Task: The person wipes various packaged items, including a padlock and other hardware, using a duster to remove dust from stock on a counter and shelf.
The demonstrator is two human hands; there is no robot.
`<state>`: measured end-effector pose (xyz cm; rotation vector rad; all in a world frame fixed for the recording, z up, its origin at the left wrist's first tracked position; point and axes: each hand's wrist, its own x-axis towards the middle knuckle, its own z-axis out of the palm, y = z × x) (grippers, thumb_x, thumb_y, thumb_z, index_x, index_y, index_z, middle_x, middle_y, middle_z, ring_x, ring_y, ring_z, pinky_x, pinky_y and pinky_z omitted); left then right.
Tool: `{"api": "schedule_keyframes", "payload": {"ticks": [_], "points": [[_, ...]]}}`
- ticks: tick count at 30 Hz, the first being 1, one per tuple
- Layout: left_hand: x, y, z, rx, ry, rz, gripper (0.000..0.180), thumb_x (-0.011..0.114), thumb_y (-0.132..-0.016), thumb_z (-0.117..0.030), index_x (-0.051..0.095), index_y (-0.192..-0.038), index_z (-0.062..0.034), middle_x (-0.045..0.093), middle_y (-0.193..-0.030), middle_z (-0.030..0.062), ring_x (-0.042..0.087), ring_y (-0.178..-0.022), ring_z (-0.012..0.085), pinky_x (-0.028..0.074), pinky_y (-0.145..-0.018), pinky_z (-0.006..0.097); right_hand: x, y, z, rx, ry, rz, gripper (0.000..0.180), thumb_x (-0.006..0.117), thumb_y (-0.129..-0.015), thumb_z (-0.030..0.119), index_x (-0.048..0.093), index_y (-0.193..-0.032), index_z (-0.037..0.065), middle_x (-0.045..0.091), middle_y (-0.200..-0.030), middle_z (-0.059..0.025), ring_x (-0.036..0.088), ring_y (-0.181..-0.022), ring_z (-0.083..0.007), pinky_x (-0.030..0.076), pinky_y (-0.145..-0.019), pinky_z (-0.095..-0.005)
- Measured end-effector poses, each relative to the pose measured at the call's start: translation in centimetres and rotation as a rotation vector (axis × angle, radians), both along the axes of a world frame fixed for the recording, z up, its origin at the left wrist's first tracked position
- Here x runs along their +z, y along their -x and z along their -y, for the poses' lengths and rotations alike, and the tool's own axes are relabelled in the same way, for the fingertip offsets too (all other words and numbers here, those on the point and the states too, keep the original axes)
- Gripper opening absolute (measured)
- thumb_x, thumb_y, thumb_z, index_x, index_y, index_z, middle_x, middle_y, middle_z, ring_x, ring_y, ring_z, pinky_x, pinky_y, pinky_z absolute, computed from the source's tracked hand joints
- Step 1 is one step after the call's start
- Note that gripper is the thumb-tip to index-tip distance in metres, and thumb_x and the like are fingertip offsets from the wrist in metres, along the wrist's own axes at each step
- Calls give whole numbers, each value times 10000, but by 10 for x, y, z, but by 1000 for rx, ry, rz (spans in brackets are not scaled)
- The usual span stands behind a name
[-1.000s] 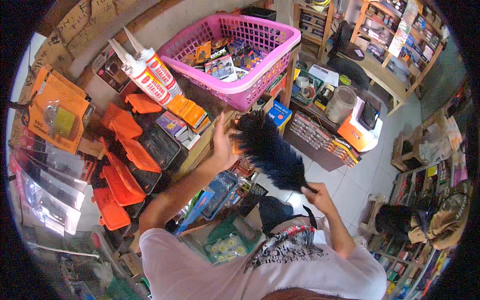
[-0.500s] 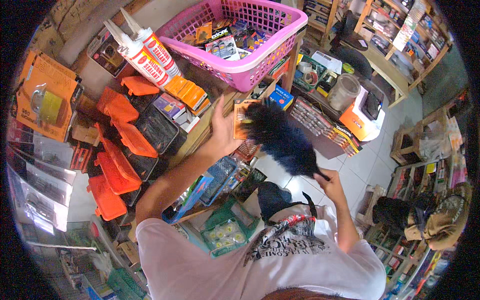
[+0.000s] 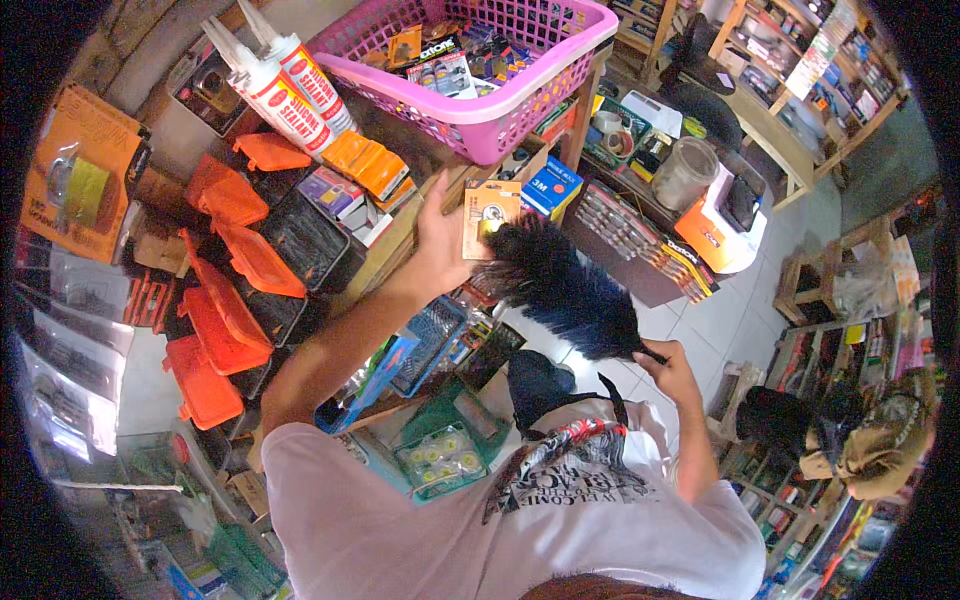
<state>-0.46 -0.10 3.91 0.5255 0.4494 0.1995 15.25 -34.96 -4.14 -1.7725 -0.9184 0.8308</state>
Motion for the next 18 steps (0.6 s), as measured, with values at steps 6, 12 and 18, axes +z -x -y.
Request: {"api": "schedule_keyframes", "payload": {"ticks": [6,12,18], "points": [[2,3,7,-64,24,39,904,238,-854,-725,460,-1310,24,584,-1179,232,584,-1068,347,427,-975,476,-12,21,-15,43,18,45,267,648,-850,64,640,-1107,-10,695,-791,-102,512,-693,-82,452,-655,-268],[6,-1,8,-3,-2,-27,783,267,-903,-644,507,-1233,24,625,-1062,230,620,-985,351,484,-899,486,-20,14,-4,-18,28,-104,242,637,-877,113,654,-1080,-18,607,-708,0,464,-666,-63,416,-600,-263],[-2,-3,11,-27,-24,-29,717,288,-942,-616,549,-1158,16,652,-974,194,655,-889,300,529,-838,429,-9,18,-8,56,190,-69,233,635,-884,140,666,-1064,-6,711,-840,-101,568,-725,-98,478,-712,-290]]}}
